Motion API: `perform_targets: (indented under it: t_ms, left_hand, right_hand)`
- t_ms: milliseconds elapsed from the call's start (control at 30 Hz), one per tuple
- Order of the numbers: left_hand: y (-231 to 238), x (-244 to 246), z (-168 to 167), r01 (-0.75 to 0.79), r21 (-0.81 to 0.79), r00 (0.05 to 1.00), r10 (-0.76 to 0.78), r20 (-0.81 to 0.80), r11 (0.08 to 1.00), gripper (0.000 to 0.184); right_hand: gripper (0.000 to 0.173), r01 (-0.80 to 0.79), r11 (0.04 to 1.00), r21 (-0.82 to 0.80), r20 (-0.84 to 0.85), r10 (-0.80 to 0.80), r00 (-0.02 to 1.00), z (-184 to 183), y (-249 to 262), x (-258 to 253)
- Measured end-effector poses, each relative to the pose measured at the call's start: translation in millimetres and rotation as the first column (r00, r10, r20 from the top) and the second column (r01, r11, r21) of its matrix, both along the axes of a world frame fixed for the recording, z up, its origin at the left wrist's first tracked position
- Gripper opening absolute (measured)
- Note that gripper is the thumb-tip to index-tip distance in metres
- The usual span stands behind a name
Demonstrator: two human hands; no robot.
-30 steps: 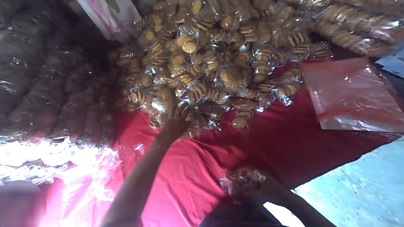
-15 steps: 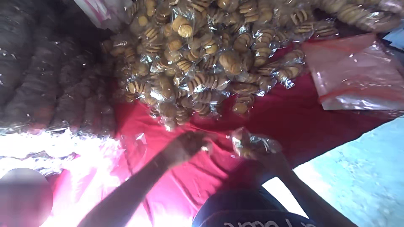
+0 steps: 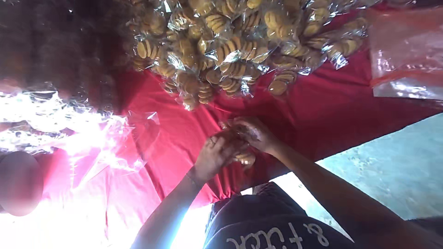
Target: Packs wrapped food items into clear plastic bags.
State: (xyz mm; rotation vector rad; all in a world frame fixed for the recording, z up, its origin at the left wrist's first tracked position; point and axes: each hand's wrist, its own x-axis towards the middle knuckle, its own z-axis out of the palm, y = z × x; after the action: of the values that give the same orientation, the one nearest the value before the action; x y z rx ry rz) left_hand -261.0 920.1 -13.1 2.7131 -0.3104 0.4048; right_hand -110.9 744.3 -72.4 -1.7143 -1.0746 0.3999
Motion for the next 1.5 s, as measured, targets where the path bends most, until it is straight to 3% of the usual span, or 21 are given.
perform_targets:
  t_ms: [100, 233, 300, 367, 433, 500, 567, 633, 733, 800, 933, 1000, 1133, 1233, 1300, 1367, 1400, 1467, 1500]
  left_hand:
    - [14.3, 17.5, -8.7, 0.001, -0.108, 0.991, -0.015, -0.132, 0.994, 0.061]
    - [20.9, 31.6, -18.8, 0.042, -0.29, 0.967, -0.111, -0.228, 0.956, 0.069]
    - [28.9, 34.0, -24.2, 0.062, -0.339, 0.963, -0.145, -0.226, 0.939, 0.07]
    - [32.0, 30.8, -30.2, 0.064, -0.414, 0.949, -0.183, -0.256, 0.908, 0.071]
    - [29.7, 21.9, -34.0, 0.018, -0.593, 0.916, -0.251, -0.312, 0.805, 0.065]
    - [25.0, 11.3, -36.1, -0.11, -0.8, 0.926, -0.231, -0.298, 0.589, 0.057]
    - [18.9, 4.1, -37.6, -0.247, -0.894, 0.952, -0.078, -0.296, 0.375, 0.062]
    - [7.2, -0.3, -37.1, -0.307, -0.925, 0.947, -0.023, -0.32, 0.224, 0.079]
    - [-12.5, -7.5, -16.5, -0.359, -0.932, 0.922, -0.133, -0.362, 0.048, 0.089]
    - [-22.2, -21.3, -6.1, -0.358, -0.932, 0.915, -0.178, -0.362, 0.058, 0.085]
    - [-14.2, -38.0, -2.3, -0.341, -0.925, 0.901, -0.22, -0.373, 0.17, 0.077]
    - [-14.0, -40.3, 4.4, -0.347, -0.93, 0.908, -0.202, -0.366, 0.123, 0.077]
    - [-27.9, -63.2, 36.4, -0.419, -0.905, 0.904, -0.132, -0.408, -0.074, 0.07]
    - [-29.7, -91.9, 62.1, -0.609, -0.777, 0.787, -0.004, -0.617, -0.161, 0.061]
    - [-13.2, -110.1, 65.4, -0.695, -0.701, 0.615, 0.373, -0.695, -0.159, 0.054]
    - [31.6, -129.3, 53.7, -0.786, -0.614, 0.354, 0.764, -0.54, -0.069, 0.045]
    - [57.5, -137.7, 47.9, -0.839, -0.543, 0.233, 0.874, -0.427, -0.042, 0.04]
    - [93.8, -142.8, 46.1, -0.915, -0.404, 0.086, 0.974, -0.209, -0.006, 0.031]
    - [104.5, -139.4, 47.2, -0.941, -0.339, 0.039, 0.992, -0.123, -0.005, 0.03]
  right_hand:
    - [0.05, -0.109, 0.994, 0.02, -0.181, 0.111, 0.977, 5.8, 5.2, 8.0]
    - [0.101, -0.175, 0.982, 0.067, -0.277, 0.187, 0.943, 15.9, -1.9, 6.7]
    - [0.117, -0.15, 0.984, 0.096, -0.283, 0.172, 0.944, 16.2, -9.4, -5.7]
    - [0.109, -0.074, 0.996, 0.044, -0.153, 0.08, 0.985, 5.9, -10.8, -25.4]
    - [0.088, 0.047, 0.998, 0.045, 0.047, -0.049, 0.998, -9.4, -4.3, -45.3]
    - [0.077, 0.122, 0.989, 0.084, 0.138, -0.133, 0.981, -16.8, 4.4, -55.7]
    - [0.069, 0.146, 0.983, 0.108, 0.218, -0.166, 0.962, -20.5, 10.7, -59.2]
    - [0.067, 0.147, 0.983, 0.109, 0.266, -0.171, 0.949, -20.8, 11.3, -62.5]
    - [0.073, 0.072, 0.987, 0.142, 0.21, -0.101, 0.972, -9.0, 3.7, -64.2]
    - [0.067, 0.015, 0.988, 0.157, 0.189, -0.045, 0.981, -10.7, -7.6, -67.9]
    - [0.055, -0.038, 0.98, 0.194, 0.267, -0.016, 0.963, -27.5, -9.5, -68.0]
    - [0.054, -0.07, 0.973, 0.222, 0.236, 0.016, 0.972, -21.0, -7.2, -68.2]
    - [0.053, -0.181, 0.934, 0.308, 0.031, 0.181, 0.983, -2.5, -6.0, -83.9]
    - [0.058, -0.264, 0.912, 0.313, -0.165, 0.326, 0.931, 7.8, -12.8, -96.9]
    - [0.055, -0.238, 0.934, 0.267, -0.553, 0.351, 0.756, 41.1, -19.6, -101.5]
    - [0.036, -0.248, 0.962, 0.113, -0.832, 0.228, 0.505, 53.7, -23.4, -102.9]
    - [0.026, -0.263, 0.962, 0.079, -0.871, 0.195, 0.45, 51.1, -20.5, -103.8]
    - [0.018, -0.217, 0.976, 0.026, -0.939, 0.099, 0.33, 49.2, -14.3, -106.3]
    - [0.016, -0.161, 0.986, 0.044, -0.979, 0.075, 0.191, 50.5, -9.2, -104.9]
